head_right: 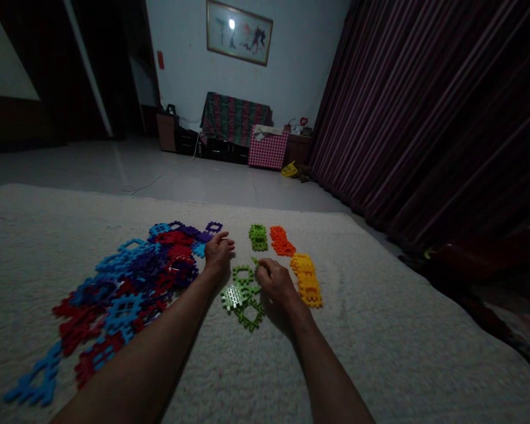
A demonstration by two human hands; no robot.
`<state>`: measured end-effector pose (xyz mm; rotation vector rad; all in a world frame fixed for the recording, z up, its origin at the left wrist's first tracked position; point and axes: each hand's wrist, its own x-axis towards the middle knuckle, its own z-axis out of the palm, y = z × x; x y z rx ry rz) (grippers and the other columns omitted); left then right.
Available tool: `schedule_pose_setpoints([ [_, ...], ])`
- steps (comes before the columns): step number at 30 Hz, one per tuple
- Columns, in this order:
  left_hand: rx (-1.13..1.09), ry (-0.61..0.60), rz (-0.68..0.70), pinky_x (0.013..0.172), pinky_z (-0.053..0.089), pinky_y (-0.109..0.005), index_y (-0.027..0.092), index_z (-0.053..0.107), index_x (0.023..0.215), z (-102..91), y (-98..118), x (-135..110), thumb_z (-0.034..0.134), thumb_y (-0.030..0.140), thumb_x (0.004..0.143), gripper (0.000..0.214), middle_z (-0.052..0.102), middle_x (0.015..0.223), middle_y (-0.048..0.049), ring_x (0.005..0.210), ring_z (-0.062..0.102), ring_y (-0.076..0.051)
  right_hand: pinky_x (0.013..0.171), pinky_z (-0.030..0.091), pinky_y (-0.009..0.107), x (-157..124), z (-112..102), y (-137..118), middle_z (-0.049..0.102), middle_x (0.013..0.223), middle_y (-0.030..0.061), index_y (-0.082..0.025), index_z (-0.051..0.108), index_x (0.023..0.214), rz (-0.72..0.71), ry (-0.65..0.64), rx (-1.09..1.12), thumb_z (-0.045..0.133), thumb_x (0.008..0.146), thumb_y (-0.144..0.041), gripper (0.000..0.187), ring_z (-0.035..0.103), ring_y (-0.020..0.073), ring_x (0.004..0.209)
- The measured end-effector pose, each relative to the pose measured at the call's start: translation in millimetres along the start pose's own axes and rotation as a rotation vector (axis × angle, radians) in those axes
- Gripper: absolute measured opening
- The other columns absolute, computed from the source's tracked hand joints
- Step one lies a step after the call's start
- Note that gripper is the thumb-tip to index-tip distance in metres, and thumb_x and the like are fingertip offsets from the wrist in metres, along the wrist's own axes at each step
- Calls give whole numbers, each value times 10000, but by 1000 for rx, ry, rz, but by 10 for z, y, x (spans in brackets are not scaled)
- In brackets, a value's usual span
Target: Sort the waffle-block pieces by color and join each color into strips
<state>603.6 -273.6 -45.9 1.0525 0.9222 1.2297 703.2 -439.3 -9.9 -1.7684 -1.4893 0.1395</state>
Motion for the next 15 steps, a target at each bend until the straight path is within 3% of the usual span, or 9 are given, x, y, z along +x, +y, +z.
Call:
schedule_pose_setpoints([
  [5,19,-2,7,470,460,-194,147,664,1077,-1,-50,32,509,163,680,427,657,754,-34,599,623,-124,588,328,262,38,126,0,529,614,3,-216,528,692,71,79,-248,303,937,-289,341,482,150,584],
  [9,-13,-1,35,469,462,-198,152,658,1089,13,-110,44,498,181,699,423,652,752,-32,600,619,-124,580,309,265,76,129,58,545,619,20,-211,541,691,225,102,-343,299,962,-272,368,487,153,577],
  [12,-10,-2,29,475,464,-197,151,661,1085,17,-106,38,504,182,698,418,651,757,-33,601,616,-121,656,379,275,89,130,97,638,776,87,-178,615,809,292,123,-433,343,961,-267,324,571,185,706],
  [15,8,-1,7,472,465,-202,149,662,1088,15,-74,27,507,174,687,431,650,762,-36,606,621,-128,802,437,312,71,149,102,651,1026,174,-105,627,1069,263,189,-522,414,927,-261,299,608,242,929],
])
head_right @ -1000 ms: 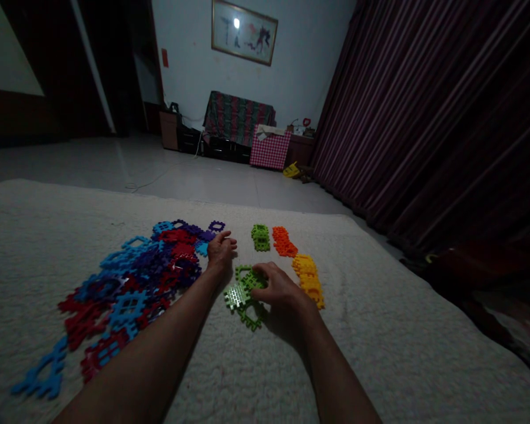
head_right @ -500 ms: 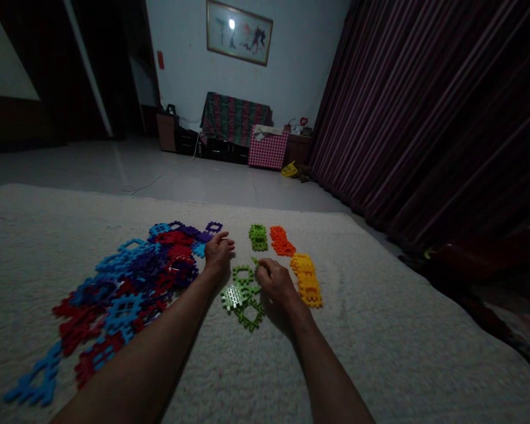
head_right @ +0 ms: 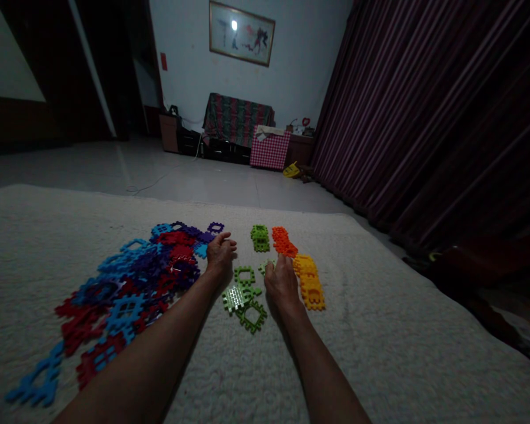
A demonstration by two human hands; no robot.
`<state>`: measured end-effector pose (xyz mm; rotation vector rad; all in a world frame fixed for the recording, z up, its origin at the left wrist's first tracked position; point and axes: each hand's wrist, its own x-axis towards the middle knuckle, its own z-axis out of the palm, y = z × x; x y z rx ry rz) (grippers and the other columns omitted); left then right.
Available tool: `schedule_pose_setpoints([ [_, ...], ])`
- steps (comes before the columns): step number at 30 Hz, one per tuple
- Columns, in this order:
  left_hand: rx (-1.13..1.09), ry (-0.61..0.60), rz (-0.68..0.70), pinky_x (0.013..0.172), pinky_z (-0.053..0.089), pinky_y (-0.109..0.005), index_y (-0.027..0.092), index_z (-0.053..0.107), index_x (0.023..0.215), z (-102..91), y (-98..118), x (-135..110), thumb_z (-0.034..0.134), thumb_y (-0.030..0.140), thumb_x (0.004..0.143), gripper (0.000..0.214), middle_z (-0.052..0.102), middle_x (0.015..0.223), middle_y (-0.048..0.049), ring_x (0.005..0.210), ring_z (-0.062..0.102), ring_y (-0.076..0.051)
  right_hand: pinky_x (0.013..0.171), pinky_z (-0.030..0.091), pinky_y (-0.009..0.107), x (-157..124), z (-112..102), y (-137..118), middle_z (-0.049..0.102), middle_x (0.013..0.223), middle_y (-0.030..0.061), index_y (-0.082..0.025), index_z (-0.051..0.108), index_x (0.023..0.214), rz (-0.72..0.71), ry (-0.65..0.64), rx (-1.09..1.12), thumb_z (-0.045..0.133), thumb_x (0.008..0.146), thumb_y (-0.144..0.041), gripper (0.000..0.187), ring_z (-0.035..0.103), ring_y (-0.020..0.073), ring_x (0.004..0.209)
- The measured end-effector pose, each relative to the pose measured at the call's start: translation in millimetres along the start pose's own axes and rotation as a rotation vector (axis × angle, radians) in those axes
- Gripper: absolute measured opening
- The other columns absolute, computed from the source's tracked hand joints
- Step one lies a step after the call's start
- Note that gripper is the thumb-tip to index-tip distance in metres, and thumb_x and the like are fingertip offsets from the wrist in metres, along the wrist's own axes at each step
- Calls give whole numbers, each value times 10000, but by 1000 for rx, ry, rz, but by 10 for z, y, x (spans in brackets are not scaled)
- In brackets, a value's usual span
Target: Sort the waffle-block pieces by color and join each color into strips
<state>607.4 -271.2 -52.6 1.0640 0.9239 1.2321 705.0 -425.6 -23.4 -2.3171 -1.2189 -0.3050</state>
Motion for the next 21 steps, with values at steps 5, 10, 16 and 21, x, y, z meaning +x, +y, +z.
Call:
schedule_pose_setpoints([
  [5,11,3,2,472,458,-195,154,656,1113,-8,21,-1,512,166,686,450,663,767,-38,618,634,-132,939,443,355,-41,-49,-22,599,1238,206,-83,569,1256,-23,-124,-26,551,812,-264,479,567,304,1143],
  [10,21,-13,-11,468,446,-185,156,662,1100,-3,-7,27,529,163,690,431,664,746,-31,600,627,-123,933,452,359,-32,-85,14,635,1215,164,-141,594,1215,-53,-207,-23,569,783,-262,450,590,283,1109],
  [16,-6,19,0,464,439,-194,153,654,1118,23,-3,-17,508,180,718,427,664,764,-37,598,622,-125,985,455,410,22,35,84,640,1216,167,-141,595,1246,-132,-118,52,552,790,-215,464,588,292,1127],
  [21,4,5,-8,471,438,-196,155,656,1115,8,33,-56,510,190,733,411,671,773,-44,609,631,-130,1119,372,456,243,262,49,559,1381,150,-146,533,1340,-297,73,205,503,823,-192,521,482,275,1299],
])
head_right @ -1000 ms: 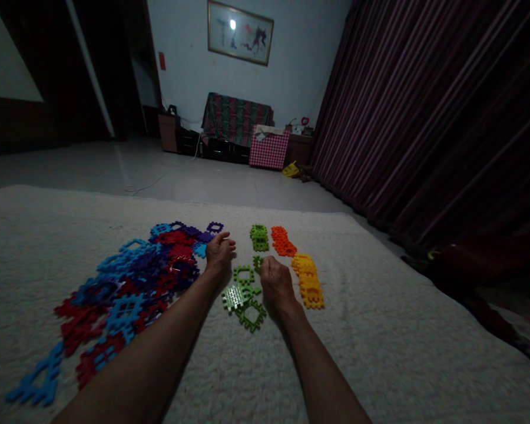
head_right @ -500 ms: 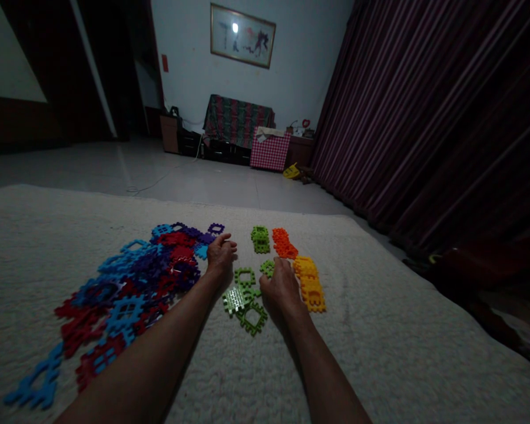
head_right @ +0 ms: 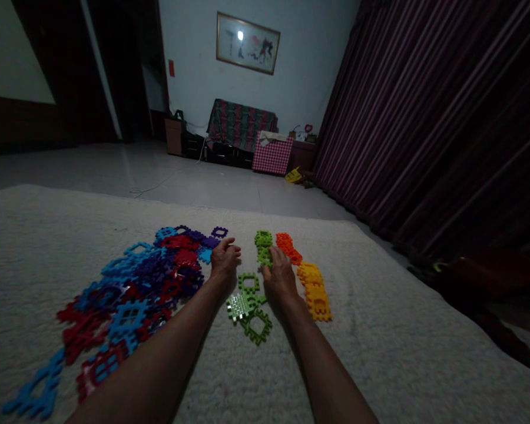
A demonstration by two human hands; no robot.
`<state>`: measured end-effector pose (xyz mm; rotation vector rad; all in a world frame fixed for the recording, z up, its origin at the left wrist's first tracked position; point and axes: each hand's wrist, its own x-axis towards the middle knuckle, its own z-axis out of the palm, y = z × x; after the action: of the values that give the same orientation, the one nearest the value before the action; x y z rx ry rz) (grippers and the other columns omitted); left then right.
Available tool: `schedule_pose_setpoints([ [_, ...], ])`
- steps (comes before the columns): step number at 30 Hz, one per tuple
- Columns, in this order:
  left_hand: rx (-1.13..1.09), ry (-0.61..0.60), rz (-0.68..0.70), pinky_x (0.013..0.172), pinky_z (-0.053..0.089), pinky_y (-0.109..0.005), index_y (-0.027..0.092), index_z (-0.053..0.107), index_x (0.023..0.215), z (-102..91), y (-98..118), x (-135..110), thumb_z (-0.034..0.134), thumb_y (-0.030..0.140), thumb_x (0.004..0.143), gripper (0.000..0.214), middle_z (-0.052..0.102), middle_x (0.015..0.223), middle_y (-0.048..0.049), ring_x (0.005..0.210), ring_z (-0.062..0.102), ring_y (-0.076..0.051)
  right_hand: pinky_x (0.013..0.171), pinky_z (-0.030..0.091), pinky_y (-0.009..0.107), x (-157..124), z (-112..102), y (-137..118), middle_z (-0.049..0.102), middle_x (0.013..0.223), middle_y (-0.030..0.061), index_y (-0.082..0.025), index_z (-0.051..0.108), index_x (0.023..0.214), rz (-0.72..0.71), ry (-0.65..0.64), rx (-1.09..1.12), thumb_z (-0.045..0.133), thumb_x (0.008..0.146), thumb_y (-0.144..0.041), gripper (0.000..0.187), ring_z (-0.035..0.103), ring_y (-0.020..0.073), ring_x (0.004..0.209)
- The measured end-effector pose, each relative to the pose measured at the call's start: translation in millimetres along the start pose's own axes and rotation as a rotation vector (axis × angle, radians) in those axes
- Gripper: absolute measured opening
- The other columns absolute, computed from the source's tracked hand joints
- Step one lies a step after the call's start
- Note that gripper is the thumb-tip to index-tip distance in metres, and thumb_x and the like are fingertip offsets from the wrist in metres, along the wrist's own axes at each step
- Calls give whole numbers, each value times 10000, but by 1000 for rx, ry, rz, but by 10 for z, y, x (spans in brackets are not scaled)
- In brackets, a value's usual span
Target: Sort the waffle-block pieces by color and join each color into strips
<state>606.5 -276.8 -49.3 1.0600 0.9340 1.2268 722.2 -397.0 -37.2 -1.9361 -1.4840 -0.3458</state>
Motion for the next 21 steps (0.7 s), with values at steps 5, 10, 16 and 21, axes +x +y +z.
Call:
schedule_pose_setpoints([
  [5,-15,-2,25,470,436,-186,159,658,1107,12,-44,22,508,197,733,405,662,759,-34,611,633,-124,1119,377,494,176,243,144,569,1365,169,-122,542,1324,-78,8,14,473,782,-110,547,487,280,1295],
  [10,4,-8,15,464,437,-187,159,663,1097,16,-52,45,508,186,731,399,656,742,-28,570,609,-114,1135,366,489,169,317,251,547,1386,168,-112,517,1340,-138,55,10,430,766,-48,584,463,265,1324],
  [16,-1,-14,0,460,438,-194,153,664,1099,8,-11,19,517,174,721,406,663,756,-33,575,611,-120,1136,373,490,178,304,320,539,1392,164,-108,517,1333,-150,54,25,416,762,-31,585,453,262,1331],
  [21,-12,19,11,464,432,-191,156,666,1112,35,-34,-1,520,185,733,408,663,759,-35,589,617,-120,1159,351,468,200,310,333,542,1397,158,-96,543,1312,-158,29,34,395,750,-10,588,441,248,1346],
])
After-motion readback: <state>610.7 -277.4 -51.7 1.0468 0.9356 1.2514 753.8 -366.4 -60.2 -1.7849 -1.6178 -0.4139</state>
